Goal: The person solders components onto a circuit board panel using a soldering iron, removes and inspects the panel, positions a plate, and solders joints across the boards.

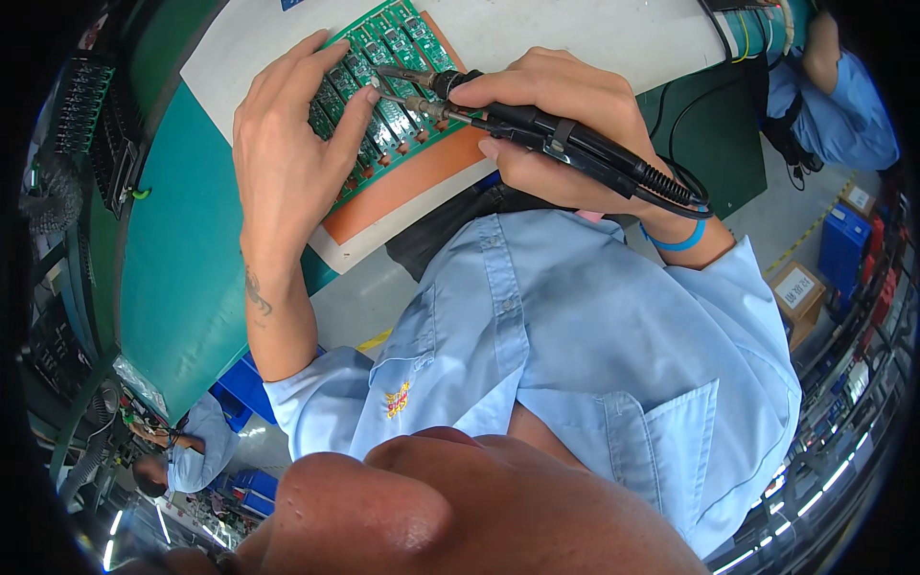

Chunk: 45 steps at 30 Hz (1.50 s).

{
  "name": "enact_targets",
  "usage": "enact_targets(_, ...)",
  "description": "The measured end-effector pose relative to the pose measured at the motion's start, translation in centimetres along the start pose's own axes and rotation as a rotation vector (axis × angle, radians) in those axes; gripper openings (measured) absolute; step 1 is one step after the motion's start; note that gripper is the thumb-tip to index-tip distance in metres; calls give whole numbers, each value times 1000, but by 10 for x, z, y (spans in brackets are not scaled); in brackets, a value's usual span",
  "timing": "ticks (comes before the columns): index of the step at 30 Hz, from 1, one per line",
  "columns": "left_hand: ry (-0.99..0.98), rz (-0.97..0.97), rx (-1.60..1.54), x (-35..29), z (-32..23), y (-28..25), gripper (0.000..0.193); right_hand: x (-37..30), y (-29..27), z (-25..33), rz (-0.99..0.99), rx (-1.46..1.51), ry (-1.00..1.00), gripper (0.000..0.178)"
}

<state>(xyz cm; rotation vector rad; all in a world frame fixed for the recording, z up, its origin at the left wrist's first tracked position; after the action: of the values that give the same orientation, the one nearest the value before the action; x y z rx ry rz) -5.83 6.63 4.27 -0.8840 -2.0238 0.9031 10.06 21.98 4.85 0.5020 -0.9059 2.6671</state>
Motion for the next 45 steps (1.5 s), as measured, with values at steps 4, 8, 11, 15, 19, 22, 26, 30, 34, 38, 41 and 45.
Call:
enact_targets(4, -32, 15, -3, -2, 4, 3, 37, 1, -1, 0, 7, 9, 10, 50)
enact_targets(8, -33, 8, 12, -3, 4, 3, 37, 1, -2, 1, 19, -7, -1, 50)
enact_targets(11, -3, -7, 21, -1, 2, 2, 38, 0, -9, 6, -17, 21, -28, 50)
enact_targets(15, 28, -17, 46, 1, -1, 0, 40, -2, -13, 8, -52, 51, -63, 50)
enact_targets(19, 27, 8, 78, 1, 1, -1, 40, -3, -11, 5, -45, 53, -65, 51)
enact_targets(22, 30, 3, 66, 5, -3, -8, 39, -3, -9, 11, 14, 39, -44, 47)
enact_targets(26, 21, 10, 49, 4, -1, -9, 39, 3, -4, 12, 2, 45, -62, 47)
enact_targets(30, 4, 21, 30, 1, 1, -9, 40, 7, 1, 10, -22, 47, -79, 49)
enact_targets(34, -13, 29, 19, -4, 3, -10, 40, 8, 6, 5, 3, 25, -45, 48)
enact_targets(38, -4, 23, 22, -6, 5, -10, 39, 10, 9, 5, 21, -2, -56, 48)
enact_targets(41, 7, 20, 20, -6, 5, -8, 39, 11, 9, 4, 27, -8, -49, 48)
enact_targets(45, 12, 16, 19, -6, 5, -8, 39, 11, 9, 3, 35, -10, -41, 48)
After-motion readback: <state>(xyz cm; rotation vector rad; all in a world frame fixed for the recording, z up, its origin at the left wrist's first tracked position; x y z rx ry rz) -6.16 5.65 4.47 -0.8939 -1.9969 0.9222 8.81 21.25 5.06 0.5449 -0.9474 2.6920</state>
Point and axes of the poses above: each hand's wrist, its own x-axis towards the middle knuckle, its own y-axis out of the palm, z = x × y, the point moved 7 cm from there along x, towards the middle knuckle, and after that the axes turned 7 degrees about -x, right-handed, at the moved point
